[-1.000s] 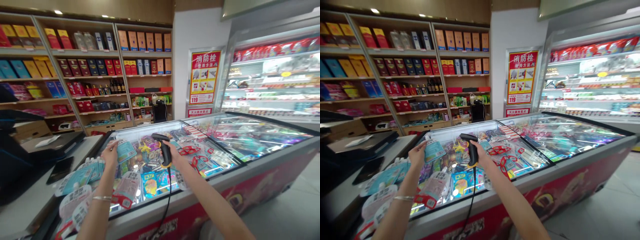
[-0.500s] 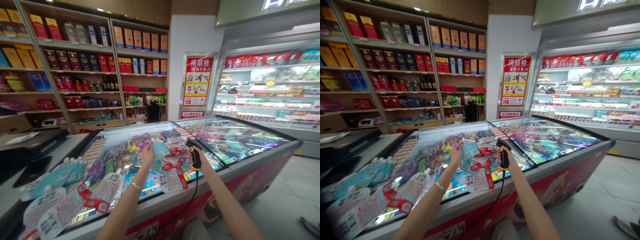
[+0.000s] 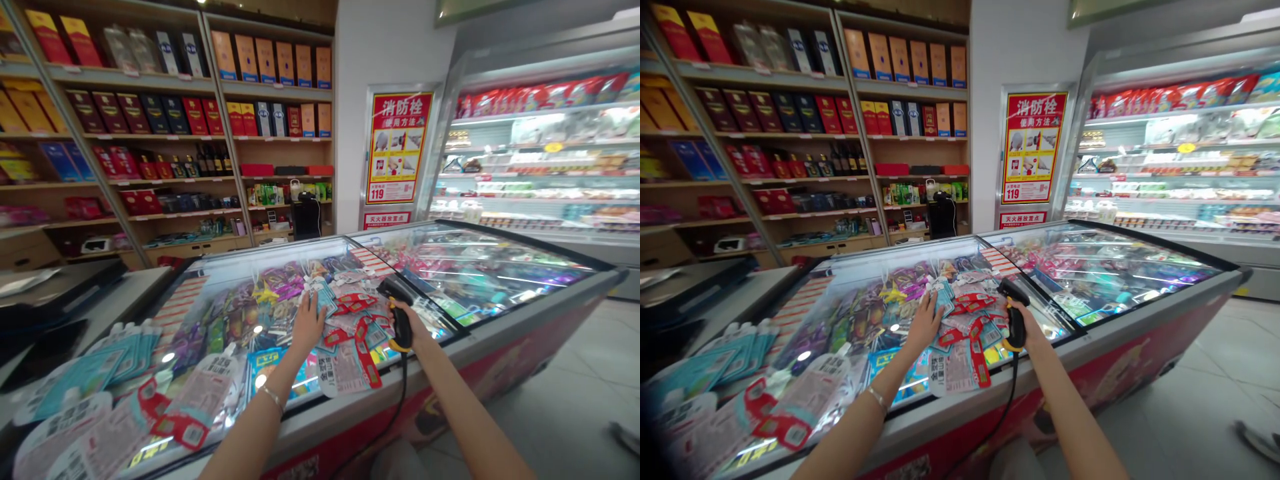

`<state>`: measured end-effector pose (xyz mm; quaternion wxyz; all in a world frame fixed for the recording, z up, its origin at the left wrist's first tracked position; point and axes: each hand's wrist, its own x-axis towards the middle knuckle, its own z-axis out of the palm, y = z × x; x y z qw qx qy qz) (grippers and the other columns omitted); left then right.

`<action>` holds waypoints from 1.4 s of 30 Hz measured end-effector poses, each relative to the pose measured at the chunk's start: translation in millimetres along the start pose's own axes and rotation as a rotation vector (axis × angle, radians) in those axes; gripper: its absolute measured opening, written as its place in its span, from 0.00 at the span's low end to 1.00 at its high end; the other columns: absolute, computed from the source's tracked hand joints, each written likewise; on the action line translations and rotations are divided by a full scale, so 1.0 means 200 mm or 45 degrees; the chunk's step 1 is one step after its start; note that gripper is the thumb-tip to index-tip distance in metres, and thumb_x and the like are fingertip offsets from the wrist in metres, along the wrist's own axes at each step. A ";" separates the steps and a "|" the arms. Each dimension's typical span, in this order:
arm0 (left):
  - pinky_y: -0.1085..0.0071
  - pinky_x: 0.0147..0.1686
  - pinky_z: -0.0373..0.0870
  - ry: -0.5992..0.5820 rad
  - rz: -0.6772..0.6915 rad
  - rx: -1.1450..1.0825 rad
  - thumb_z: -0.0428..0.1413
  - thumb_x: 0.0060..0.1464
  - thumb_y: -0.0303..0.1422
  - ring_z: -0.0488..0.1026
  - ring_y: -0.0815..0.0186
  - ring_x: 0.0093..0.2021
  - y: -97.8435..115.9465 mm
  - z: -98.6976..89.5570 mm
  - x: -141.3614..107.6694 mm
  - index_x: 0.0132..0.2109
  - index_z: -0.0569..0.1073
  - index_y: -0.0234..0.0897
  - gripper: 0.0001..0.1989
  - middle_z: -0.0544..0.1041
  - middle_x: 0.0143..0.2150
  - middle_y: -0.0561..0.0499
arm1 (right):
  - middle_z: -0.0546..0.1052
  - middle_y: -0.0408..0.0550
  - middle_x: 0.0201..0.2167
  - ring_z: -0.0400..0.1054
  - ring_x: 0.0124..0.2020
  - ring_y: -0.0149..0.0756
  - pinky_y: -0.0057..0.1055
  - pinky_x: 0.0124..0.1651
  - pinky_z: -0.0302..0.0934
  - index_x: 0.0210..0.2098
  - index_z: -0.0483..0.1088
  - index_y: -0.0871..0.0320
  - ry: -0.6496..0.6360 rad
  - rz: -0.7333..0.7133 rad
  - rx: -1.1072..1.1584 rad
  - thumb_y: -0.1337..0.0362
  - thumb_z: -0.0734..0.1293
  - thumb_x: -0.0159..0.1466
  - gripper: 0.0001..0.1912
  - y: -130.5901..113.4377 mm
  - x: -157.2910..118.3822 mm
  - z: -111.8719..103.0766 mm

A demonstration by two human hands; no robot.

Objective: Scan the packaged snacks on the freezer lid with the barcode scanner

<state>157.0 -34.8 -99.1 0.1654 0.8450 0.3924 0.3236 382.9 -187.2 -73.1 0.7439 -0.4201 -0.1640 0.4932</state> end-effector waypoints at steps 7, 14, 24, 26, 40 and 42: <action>0.56 0.63 0.48 -0.024 -0.031 -0.018 0.40 0.61 0.45 0.46 0.55 0.68 0.02 -0.02 -0.01 0.66 0.53 0.34 0.31 0.50 0.68 0.38 | 0.71 0.44 0.20 0.63 0.16 0.26 0.19 0.16 0.62 0.27 0.68 0.59 0.043 -0.019 0.009 0.67 0.67 0.56 0.03 0.00 -0.01 -0.01; 0.58 0.63 0.48 -0.096 -0.022 0.007 0.41 0.61 0.44 0.47 0.55 0.68 0.04 -0.05 0.00 0.66 0.54 0.31 0.31 0.49 0.68 0.36 | 0.71 0.43 0.17 0.63 0.14 0.26 0.19 0.14 0.60 0.27 0.68 0.60 0.077 0.001 -0.048 0.67 0.66 0.58 0.04 0.01 -0.02 0.00; 0.65 0.52 0.64 -0.176 -0.138 -0.078 0.62 0.42 0.38 0.72 0.53 0.51 -0.29 -0.74 0.09 0.45 0.77 0.41 0.20 0.77 0.49 0.44 | 0.77 0.48 0.24 0.62 0.13 0.27 0.23 0.13 0.59 0.29 0.72 0.59 -0.048 -0.133 -0.254 0.64 0.67 0.55 0.04 -0.03 -0.13 0.25; 0.68 0.44 0.67 -0.101 -0.247 -0.122 0.66 0.31 0.35 0.75 0.55 0.41 -0.44 -0.93 0.06 0.33 0.78 0.40 0.15 0.80 0.37 0.46 | 0.76 0.48 0.23 0.61 0.13 0.27 0.24 0.13 0.57 0.29 0.72 0.59 -0.138 -0.118 -0.262 0.64 0.67 0.55 0.05 -0.01 -0.16 0.38; 0.72 0.26 0.65 -0.808 -0.284 -0.096 0.68 0.22 0.34 0.69 0.64 0.22 -0.68 -1.06 -0.20 0.16 0.71 0.40 0.12 0.70 0.15 0.55 | 0.76 0.49 0.18 0.62 0.13 0.27 0.23 0.15 0.56 0.28 0.73 0.62 -0.791 0.315 -0.466 0.63 0.67 0.55 0.08 0.63 -0.10 1.33; 0.73 0.26 0.65 -0.727 -0.236 -0.248 0.68 0.23 0.34 0.70 0.65 0.24 -0.71 -1.11 -0.20 0.19 0.74 0.40 0.12 0.73 0.19 0.55 | 0.74 0.48 0.16 0.62 0.12 0.28 0.23 0.15 0.57 0.29 0.73 0.63 -0.828 0.365 -0.486 0.62 0.67 0.55 0.09 0.70 -0.06 1.40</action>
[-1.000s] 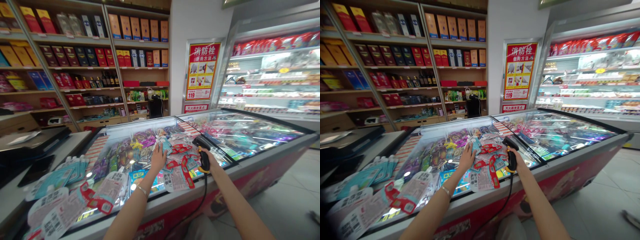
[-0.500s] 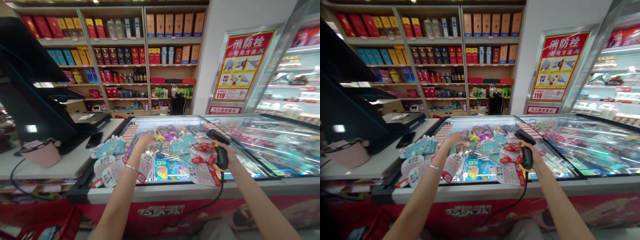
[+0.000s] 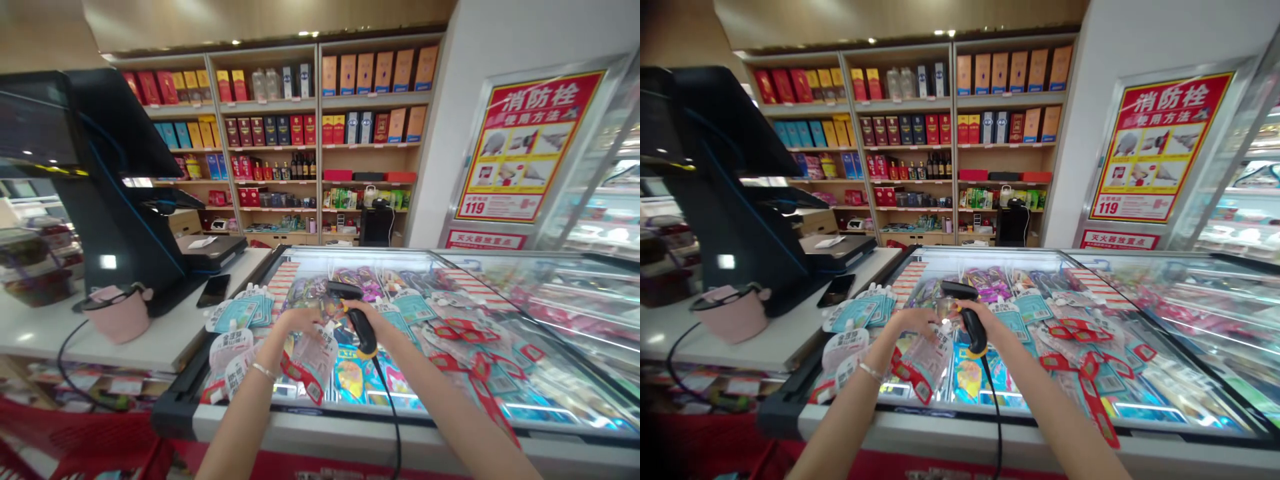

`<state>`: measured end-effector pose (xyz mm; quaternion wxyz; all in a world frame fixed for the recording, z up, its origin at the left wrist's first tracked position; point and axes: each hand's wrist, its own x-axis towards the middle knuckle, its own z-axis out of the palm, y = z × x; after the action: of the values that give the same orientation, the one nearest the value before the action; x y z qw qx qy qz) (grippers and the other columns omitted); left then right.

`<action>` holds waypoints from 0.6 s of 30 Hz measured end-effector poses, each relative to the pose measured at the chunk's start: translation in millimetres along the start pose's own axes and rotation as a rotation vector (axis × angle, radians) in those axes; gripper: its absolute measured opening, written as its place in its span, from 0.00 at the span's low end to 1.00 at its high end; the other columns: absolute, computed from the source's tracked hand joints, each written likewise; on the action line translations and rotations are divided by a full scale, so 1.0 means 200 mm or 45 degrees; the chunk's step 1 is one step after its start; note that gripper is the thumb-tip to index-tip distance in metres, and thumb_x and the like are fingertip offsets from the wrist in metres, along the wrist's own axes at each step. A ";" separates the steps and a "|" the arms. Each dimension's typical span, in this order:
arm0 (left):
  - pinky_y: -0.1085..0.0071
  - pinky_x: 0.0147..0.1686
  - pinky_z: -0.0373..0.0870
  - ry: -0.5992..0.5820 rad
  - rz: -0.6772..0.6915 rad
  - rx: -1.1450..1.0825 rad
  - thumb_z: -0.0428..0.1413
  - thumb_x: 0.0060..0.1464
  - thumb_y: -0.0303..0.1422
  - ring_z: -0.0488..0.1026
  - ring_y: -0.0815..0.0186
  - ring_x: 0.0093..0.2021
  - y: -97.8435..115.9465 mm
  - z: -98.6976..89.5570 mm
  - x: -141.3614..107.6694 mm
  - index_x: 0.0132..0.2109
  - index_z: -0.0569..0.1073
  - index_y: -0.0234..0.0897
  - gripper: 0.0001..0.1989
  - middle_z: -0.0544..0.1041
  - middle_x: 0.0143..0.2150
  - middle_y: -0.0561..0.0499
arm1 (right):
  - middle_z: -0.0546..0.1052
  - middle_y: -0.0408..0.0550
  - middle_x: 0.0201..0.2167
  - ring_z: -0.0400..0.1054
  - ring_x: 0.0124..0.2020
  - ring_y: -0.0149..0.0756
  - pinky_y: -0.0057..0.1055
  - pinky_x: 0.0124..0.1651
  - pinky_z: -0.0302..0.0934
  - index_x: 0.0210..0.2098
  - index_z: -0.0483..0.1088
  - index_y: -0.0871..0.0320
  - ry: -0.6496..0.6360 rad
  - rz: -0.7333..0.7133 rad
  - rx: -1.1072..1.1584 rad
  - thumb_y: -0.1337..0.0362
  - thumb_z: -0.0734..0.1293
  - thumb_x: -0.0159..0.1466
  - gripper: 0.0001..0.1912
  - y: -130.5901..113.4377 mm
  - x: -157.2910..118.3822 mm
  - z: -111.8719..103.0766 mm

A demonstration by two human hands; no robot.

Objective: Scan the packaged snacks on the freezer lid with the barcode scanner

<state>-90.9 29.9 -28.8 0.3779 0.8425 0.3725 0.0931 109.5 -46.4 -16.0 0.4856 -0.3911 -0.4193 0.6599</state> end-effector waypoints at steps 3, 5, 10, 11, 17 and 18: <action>0.73 0.27 0.67 0.528 0.037 -0.450 0.66 0.30 0.37 0.73 0.64 0.28 -0.08 -0.09 -0.03 0.30 0.78 0.38 0.14 0.77 0.26 0.52 | 0.74 0.46 0.15 0.61 0.12 0.28 0.24 0.15 0.57 0.29 0.73 0.62 0.014 -0.035 -0.004 0.61 0.68 0.54 0.09 0.06 0.07 0.01; 0.72 0.27 0.68 0.862 -0.033 -0.768 0.64 0.36 0.40 0.74 0.64 0.30 -0.15 -0.13 -0.03 0.38 0.77 0.36 0.19 0.77 0.30 0.50 | 0.77 0.48 0.20 0.61 0.12 0.27 0.24 0.15 0.56 0.30 0.73 0.61 0.026 -0.100 -0.040 0.62 0.69 0.53 0.09 0.09 0.08 0.00; 0.75 0.23 0.65 1.399 -0.198 -0.987 0.57 0.46 0.41 0.70 0.68 0.25 -0.27 -0.17 0.02 0.45 0.72 0.34 0.20 0.74 0.27 0.52 | 0.79 0.51 0.28 0.63 0.13 0.27 0.25 0.15 0.55 0.33 0.73 0.62 0.012 -0.149 -0.230 0.61 0.72 0.50 0.13 0.10 0.04 -0.02; 0.75 0.22 0.64 1.472 -0.225 -0.931 0.57 0.47 0.42 0.69 0.68 0.24 -0.29 -0.17 0.03 0.43 0.72 0.34 0.19 0.73 0.26 0.53 | 0.78 0.50 0.26 0.63 0.12 0.28 0.26 0.15 0.55 0.32 0.72 0.62 0.025 -0.157 -0.276 0.60 0.72 0.50 0.13 0.10 0.03 -0.02; 0.74 0.26 0.63 1.691 -0.243 -0.501 0.54 0.49 0.45 0.68 0.67 0.28 -0.34 -0.19 0.00 0.34 0.70 0.36 0.15 0.71 0.26 0.53 | 0.73 0.45 0.16 0.61 0.11 0.28 0.26 0.15 0.53 0.21 0.69 0.60 0.065 -0.207 -0.543 0.57 0.71 0.53 0.13 0.10 0.01 -0.01; 0.74 0.27 0.63 1.692 -0.240 -0.472 0.53 0.50 0.45 0.67 0.66 0.28 -0.33 -0.19 0.00 0.34 0.70 0.37 0.15 0.71 0.26 0.53 | 0.71 0.44 0.14 0.60 0.11 0.28 0.26 0.16 0.53 0.20 0.69 0.59 0.066 -0.202 -0.578 0.56 0.70 0.53 0.14 0.11 0.01 -0.01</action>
<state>-144.9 80.1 -49.9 0.2138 0.4925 0.5743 0.6181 104.5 -47.0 -37.5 0.4461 -0.4730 -0.5738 0.4981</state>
